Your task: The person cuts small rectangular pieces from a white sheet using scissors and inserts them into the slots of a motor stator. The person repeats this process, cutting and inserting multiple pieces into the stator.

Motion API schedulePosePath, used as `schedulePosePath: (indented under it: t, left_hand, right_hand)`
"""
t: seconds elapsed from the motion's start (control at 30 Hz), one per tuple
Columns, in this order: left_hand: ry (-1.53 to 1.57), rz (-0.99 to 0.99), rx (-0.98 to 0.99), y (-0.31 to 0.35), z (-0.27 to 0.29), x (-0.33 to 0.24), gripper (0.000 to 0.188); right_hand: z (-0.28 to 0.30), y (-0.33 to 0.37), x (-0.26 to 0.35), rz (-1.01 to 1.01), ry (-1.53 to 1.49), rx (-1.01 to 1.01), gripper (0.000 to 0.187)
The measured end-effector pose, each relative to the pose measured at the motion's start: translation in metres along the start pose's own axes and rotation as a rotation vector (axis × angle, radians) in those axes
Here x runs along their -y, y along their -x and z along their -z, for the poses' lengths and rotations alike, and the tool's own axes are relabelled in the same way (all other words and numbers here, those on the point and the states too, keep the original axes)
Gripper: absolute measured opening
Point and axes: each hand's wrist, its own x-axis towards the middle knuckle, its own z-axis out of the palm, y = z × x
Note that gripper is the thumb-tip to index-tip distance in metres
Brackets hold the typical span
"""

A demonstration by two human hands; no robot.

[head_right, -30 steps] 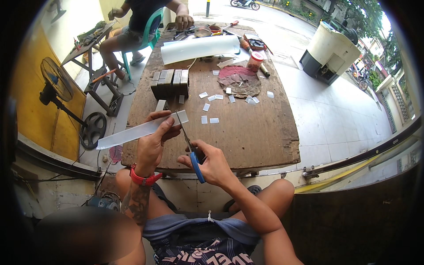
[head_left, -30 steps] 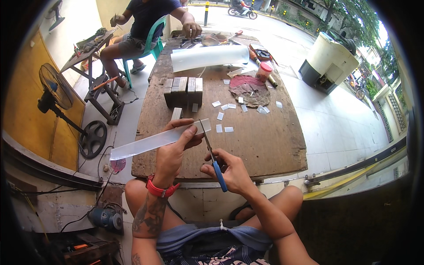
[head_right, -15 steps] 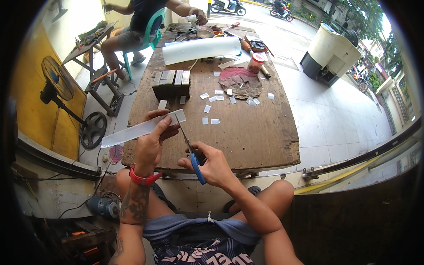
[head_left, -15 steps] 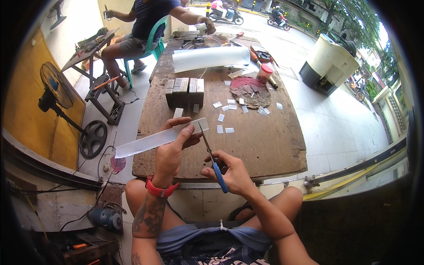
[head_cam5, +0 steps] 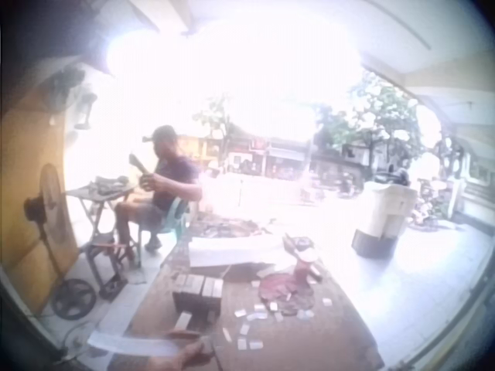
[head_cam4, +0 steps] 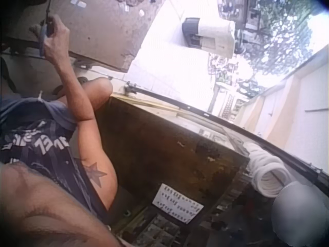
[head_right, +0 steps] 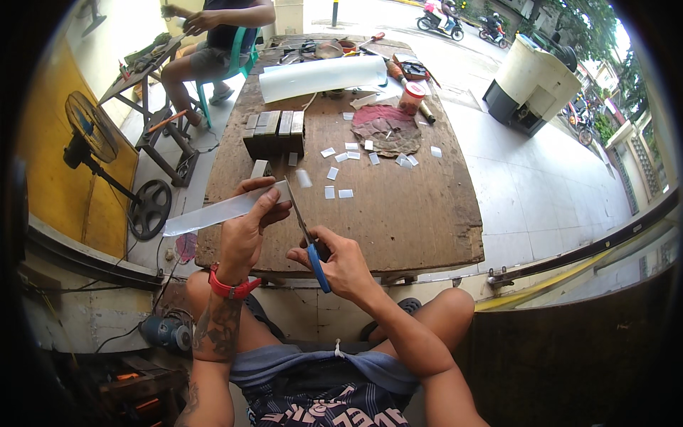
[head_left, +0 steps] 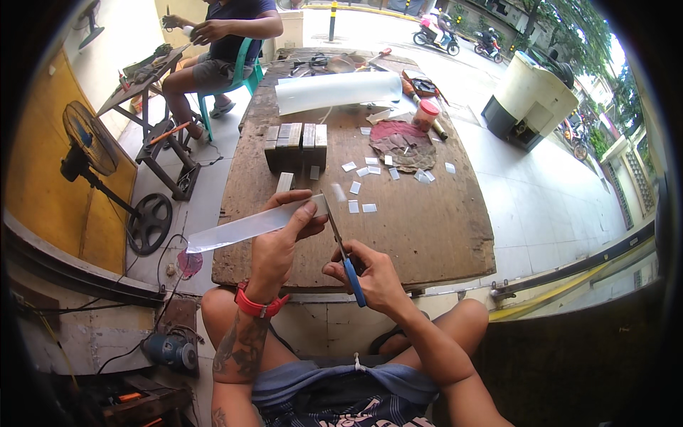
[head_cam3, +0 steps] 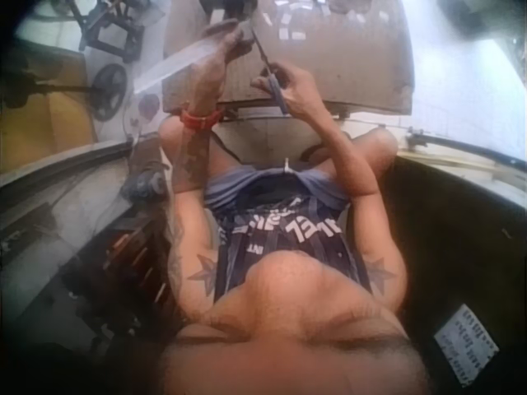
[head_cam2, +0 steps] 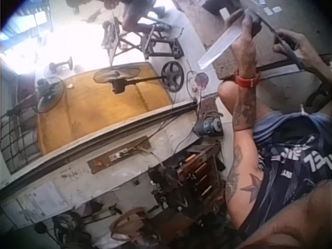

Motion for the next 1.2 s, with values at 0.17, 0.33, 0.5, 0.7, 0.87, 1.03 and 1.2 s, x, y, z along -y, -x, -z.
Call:
schedulePosePath:
  t: [0.17,0.33,0.5,0.7,0.87,1.03,1.2]
  left_hand:
    - [0.091,-0.043,-0.022,0.0007,0.0017,-0.0024,0.031]
    - [0.132,-0.018,-0.011,0.0011,0.0045,-0.008,0.031]
    - [0.025,-0.015,0.003,0.0016,-0.0005,-0.0038,0.03]
    - [0.017,-0.011,0.013,0.0015,-0.0007,-0.0021,0.028]
    - [0.037,-0.015,0.01,0.0002,-0.0006,-0.0009,0.027]
    - [0.141,-0.027,-0.009,0.0012,0.0018,-0.0034,0.03]
    - [0.153,-0.01,-0.012,0.0011,0.0033,-0.0076,0.033]
  right_hand:
    - [0.0051,0.003,-0.0021,0.025,0.034,-0.037,0.041]
    - [0.0054,0.0057,0.0001,0.073,0.079,-0.02,0.054]
    - [0.0018,0.0027,0.0002,0.067,0.062,-0.004,0.06]
    - [0.0019,0.0029,0.0017,0.06,0.054,-0.009,0.058]
    - [0.0012,0.0017,0.0019,-0.073,0.054,0.02,0.054]
    - [0.0029,0.0032,-0.0007,0.044,0.002,-0.025,0.047]
    - [0.0037,0.005,-0.0018,0.07,0.066,-0.015,0.06]
